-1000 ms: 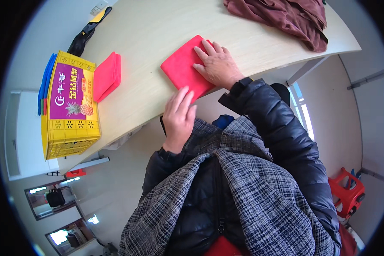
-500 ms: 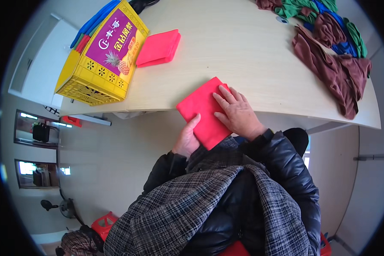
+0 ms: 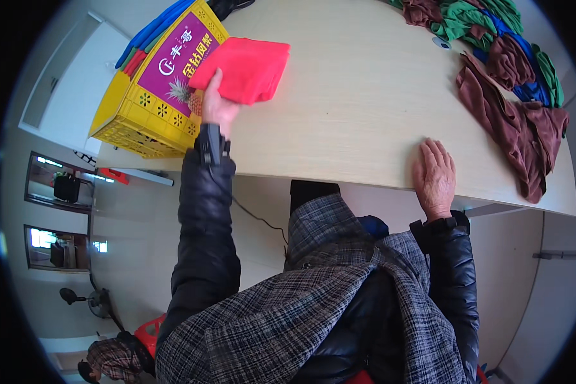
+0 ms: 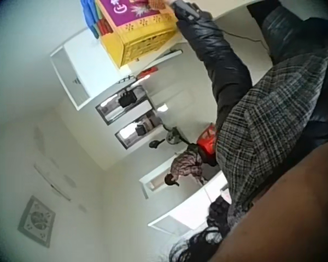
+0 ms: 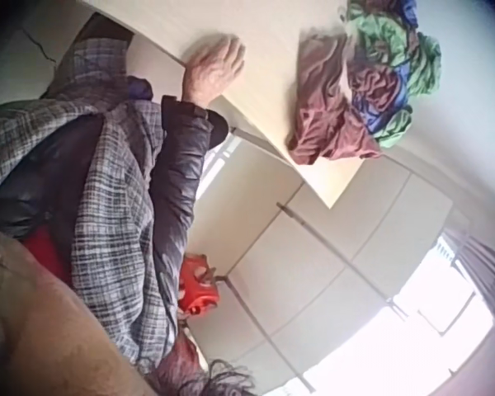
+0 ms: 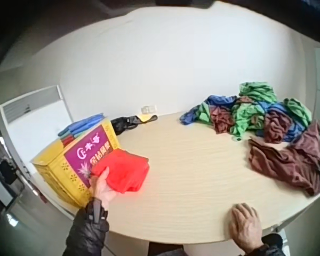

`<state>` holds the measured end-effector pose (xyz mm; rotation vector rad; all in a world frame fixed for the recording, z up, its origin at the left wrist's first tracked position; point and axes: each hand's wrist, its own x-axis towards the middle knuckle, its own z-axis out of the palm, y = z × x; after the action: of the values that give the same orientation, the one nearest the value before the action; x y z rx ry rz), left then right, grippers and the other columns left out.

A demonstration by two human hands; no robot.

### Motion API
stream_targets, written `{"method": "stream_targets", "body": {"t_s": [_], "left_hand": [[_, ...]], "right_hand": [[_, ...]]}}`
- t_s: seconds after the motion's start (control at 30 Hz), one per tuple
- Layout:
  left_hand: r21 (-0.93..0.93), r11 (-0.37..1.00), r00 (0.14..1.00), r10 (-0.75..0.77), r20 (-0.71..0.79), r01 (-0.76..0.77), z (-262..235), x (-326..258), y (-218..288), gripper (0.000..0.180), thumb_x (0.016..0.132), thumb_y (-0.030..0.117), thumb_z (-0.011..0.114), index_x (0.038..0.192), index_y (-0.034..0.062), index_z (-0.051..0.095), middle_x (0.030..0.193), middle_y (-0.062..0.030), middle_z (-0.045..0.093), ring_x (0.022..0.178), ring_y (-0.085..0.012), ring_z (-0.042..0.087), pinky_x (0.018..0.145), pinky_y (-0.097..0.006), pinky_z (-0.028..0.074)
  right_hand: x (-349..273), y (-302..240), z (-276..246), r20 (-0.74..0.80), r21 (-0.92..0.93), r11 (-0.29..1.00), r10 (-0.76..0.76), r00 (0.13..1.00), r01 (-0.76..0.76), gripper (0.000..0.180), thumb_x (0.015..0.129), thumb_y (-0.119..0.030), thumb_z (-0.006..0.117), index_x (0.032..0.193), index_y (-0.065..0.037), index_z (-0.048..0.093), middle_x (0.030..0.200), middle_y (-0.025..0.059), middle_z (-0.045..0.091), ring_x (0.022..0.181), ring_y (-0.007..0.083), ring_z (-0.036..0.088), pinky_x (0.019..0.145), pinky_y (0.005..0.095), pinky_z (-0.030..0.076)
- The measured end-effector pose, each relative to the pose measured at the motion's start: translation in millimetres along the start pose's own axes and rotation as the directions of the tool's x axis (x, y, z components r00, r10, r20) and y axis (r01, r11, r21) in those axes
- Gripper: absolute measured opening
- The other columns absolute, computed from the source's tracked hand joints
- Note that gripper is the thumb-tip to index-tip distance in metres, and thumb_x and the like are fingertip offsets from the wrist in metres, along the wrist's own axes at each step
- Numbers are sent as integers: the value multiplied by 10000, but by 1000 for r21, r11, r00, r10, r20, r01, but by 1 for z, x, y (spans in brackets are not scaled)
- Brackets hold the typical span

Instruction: Folding various pieces of colored fabric or clothing items on a table.

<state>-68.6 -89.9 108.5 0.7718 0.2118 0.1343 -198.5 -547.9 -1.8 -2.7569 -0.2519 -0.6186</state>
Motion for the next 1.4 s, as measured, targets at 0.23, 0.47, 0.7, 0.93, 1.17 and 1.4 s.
{"method": "stream_targets", "body": {"t_s": [0.23,0.47,0.7,0.93,1.17,1.4], "left_hand": [[-176,982,984,35,-175,-66,-30,107,-11,482,959,294,698,1375,86,570,1397,-95,618,1317,-340,553,1125,-583,415],[-219,976,962,-55,-268,-5,-48,120,-23,461,966,308,689,1363,106,572,1384,-106,625,1292,-346,576,1086,-621,442],[-131,991,962,-52,-267,18,-50,102,-19,455,966,254,685,1360,69,551,1407,-126,599,1314,-342,554,1119,-585,428],[-72,983,944,-184,-274,170,-91,89,9,604,993,228,587,1409,-159,383,1524,-294,414,1415,-424,413,1191,-533,364],[218,973,994,-90,55,77,-57,-25,-113,248,1018,199,584,1174,6,574,1168,-115,634,1067,-206,629,947,-367,541],[762,594,963,90,256,-258,-8,-129,-197,114,1015,120,599,992,19,648,834,-17,643,766,-94,599,745,-238,489]], "right_hand": [[2,0,1,9,-6,1000,18,1000,-18,447,957,-249,569,1343,-23,587,1445,156,552,1407,342,441,1183,462,318],[1,0,2,17,7,1000,30,999,-31,467,950,-258,568,1350,-18,581,1459,157,540,1416,345,428,1185,463,315],[-2,3,3,20,-6,999,38,999,-38,472,950,-261,565,1354,-20,579,1469,152,534,1422,341,424,1186,463,314],[1,3,1,-75,173,985,5,997,8,439,880,-143,633,1288,15,592,1362,204,578,1336,380,484,1134,484,370],[12,64,-31,74,357,920,144,987,-161,222,894,-182,683,1079,-66,728,1029,153,726,951,319,693,853,405,555],[47,211,-92,-434,357,860,499,750,-365,126,874,-171,715,972,-100,751,815,113,719,689,282,695,639,368,541]]}}
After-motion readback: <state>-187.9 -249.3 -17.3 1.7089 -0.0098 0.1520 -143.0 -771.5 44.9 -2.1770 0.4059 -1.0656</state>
